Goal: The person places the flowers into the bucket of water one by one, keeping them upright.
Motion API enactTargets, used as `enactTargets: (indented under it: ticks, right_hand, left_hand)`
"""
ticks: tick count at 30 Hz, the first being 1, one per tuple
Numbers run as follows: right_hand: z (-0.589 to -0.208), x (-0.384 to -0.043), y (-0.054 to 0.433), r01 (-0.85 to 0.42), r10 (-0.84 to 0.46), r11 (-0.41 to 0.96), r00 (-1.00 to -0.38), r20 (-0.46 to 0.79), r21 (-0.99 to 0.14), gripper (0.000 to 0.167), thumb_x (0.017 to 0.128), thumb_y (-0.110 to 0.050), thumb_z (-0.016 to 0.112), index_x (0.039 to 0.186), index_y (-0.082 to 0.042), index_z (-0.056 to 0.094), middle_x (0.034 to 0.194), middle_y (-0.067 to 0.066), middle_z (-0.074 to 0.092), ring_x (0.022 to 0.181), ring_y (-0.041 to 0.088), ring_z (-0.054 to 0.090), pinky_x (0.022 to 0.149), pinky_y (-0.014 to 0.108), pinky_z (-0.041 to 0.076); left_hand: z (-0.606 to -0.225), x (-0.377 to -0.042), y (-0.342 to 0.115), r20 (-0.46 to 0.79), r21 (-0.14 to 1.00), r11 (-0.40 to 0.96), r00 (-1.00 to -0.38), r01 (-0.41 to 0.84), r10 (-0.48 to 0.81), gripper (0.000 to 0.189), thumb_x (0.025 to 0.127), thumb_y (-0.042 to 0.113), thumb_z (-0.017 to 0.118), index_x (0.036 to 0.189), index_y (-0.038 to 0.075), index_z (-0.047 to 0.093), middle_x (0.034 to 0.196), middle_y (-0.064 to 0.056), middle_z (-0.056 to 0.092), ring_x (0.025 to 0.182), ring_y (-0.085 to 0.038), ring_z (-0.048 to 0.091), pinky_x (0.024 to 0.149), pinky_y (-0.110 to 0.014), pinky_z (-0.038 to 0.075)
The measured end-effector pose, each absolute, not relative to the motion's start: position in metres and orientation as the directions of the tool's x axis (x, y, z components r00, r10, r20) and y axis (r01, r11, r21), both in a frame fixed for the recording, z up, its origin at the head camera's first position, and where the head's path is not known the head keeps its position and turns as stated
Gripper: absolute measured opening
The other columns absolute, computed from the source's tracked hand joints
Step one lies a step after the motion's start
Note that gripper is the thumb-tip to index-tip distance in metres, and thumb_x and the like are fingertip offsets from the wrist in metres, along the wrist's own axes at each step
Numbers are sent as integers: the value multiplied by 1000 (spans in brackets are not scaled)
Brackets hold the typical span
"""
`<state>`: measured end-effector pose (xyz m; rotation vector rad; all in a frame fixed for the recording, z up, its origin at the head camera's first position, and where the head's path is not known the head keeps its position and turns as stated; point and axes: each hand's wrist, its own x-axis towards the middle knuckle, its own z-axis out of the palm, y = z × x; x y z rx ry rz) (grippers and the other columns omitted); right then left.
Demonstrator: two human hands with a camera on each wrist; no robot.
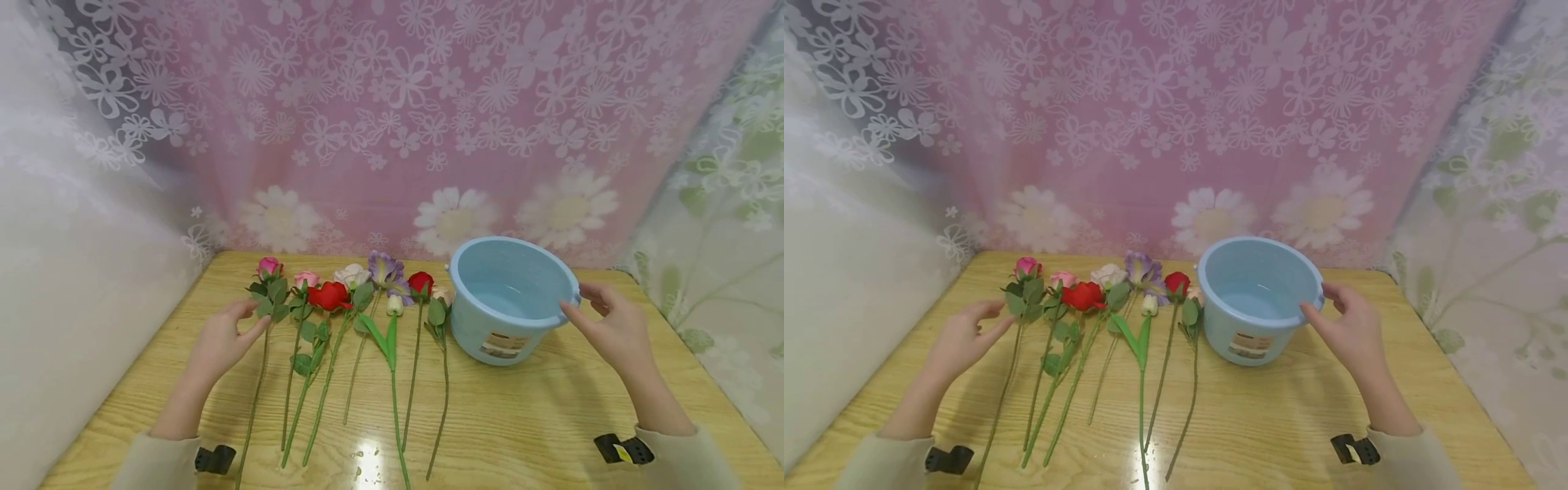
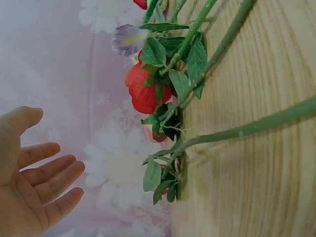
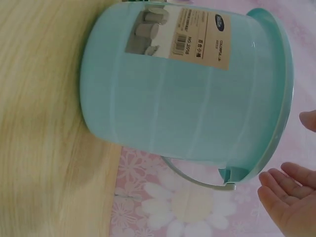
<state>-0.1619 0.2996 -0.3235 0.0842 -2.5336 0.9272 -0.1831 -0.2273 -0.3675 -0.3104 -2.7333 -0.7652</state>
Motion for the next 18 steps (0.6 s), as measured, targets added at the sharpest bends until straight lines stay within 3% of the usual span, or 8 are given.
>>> enactTargets:
  ticks: [7,10,13,15,18]
  right_hand:
    - [-325,-158,303,-126,127,780,-927,352,-613,57,83,-32,61,120,9,48,114,27,51,103,41,48,79,43,42]
    - [-327,-158,306,-112,133,764,-936,326,-635,58,83,-34,61,121,9,47,114,27,51,102,39,48,78,26,47]
    - [-330,-159,309,-90,137,736,-951,278,-671,60,84,-35,60,123,8,46,115,26,52,102,38,49,66,11,45]
    - [-331,-160,310,-61,144,710,-963,229,-701,62,84,-37,59,126,7,44,116,26,51,100,28,53,63,8,43]
    - [-331,-161,312,-17,150,664,-976,155,-748,65,84,-39,57,129,6,40,118,22,51,92,6,53,71,19,48]
  left_hand:
    - [-374,-186,-236,285,503,829,-952,245,108,51,89,37,51,116,-7,52,110,-26,54,97,-38,52,73,-49,46]
    - [-376,-188,-238,270,532,813,-958,234,99,53,89,37,51,116,-8,51,111,-26,53,99,-39,51,76,-49,45]
    - [-378,-189,-240,252,570,791,-964,224,92,54,89,38,51,117,-9,50,113,-27,52,101,-39,50,78,-49,45]
    - [-380,-190,-242,241,586,781,-967,216,86,54,89,38,51,117,-8,49,114,-27,51,101,-39,50,78,-48,45]
    - [-383,-191,-245,225,606,769,-971,202,78,55,89,39,51,118,-7,49,113,-27,52,101,-39,50,75,-47,47]
